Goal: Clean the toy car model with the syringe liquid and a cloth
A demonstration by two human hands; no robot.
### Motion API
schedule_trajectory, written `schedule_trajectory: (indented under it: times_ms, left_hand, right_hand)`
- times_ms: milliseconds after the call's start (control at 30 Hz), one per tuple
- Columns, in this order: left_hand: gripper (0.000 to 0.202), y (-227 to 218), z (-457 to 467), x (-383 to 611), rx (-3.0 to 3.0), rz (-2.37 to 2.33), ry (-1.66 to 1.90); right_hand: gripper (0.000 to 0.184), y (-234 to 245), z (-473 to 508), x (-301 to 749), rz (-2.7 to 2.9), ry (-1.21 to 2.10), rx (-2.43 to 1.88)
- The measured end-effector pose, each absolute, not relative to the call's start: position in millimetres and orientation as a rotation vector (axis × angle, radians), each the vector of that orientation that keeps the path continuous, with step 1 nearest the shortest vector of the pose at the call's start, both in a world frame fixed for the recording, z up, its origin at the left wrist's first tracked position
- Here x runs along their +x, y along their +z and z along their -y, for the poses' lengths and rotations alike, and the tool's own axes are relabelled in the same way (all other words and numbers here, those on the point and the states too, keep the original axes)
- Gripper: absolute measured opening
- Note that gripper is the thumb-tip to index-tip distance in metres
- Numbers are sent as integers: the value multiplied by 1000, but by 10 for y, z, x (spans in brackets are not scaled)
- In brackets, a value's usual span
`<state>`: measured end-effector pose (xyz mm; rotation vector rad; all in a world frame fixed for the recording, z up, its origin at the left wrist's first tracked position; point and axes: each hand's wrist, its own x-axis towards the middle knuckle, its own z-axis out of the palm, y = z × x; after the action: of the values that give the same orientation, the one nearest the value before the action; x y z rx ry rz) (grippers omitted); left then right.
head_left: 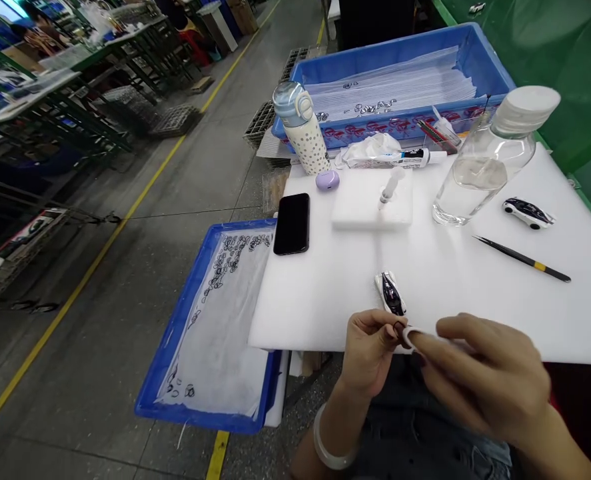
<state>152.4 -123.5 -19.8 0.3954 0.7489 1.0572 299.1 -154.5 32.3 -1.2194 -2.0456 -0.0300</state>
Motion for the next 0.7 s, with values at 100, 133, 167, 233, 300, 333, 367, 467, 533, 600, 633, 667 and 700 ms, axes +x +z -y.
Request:
schedule_trajectory:
  times_ms: [100, 133, 167, 233, 300, 333, 367, 467, 533, 600, 633, 667, 700]
  left_hand:
    - [36, -187, 1231, 1527, 391, -702, 1037]
    - [34, -186, 1233, 1531, 388, -695, 1039]
    - [32, -185, 1237, 1535, 384, -693, 1047]
    - [29, -186, 1247, 1540, 393, -702, 1067]
    - [27, -185, 1253, 1528, 450, -716, 1077]
    - [27, -184, 1251, 1509, 504, -722, 1080]
    - [26, -182, 1244, 1480, 580, -731, 1088]
    - [20, -174, 1188, 1348, 958, -870, 1149]
    - [15, -173, 1134, 1269, 1341, -1085, 1208]
    - [12, -179, 1087, 1238, 1722, -1281, 1230]
    - [11, -186, 1072, 1244, 1876, -1334, 1231]
    - [11, -196, 1065, 1262, 1994, -1357, 1229]
    - [11, -209, 1064, 1288, 2077, -1362, 1233]
  right_hand:
    - [22, 335, 1556, 3017, 1998, -26, -1250]
    - [22, 329, 1555, 2999, 2001, -21, -1242]
    - [21, 323, 1551, 2976, 2017, -12, -1225]
    - [16, 321, 1543, 2950, 2066, 23, -1197]
    - [15, 336, 1536, 2989, 2087, 115, -1192]
    - [16, 344, 1531, 3036, 2070, 189, -1194]
    - [17, 347, 1523, 3093, 2014, 257, -1211]
    - [14, 295, 1469, 3244, 1681, 368, -1347]
    - [7, 203, 1410, 3268, 1541, 400, -1457]
    - [9, 90, 1344, 3228, 1566, 467, -1535]
    - [12, 38, 1314, 3194, 1612, 500, -1563]
    - [14, -7, 1287, 3161, 1659, 528, -1584]
    - [15, -43, 1265, 3131, 1703, 552, -1601]
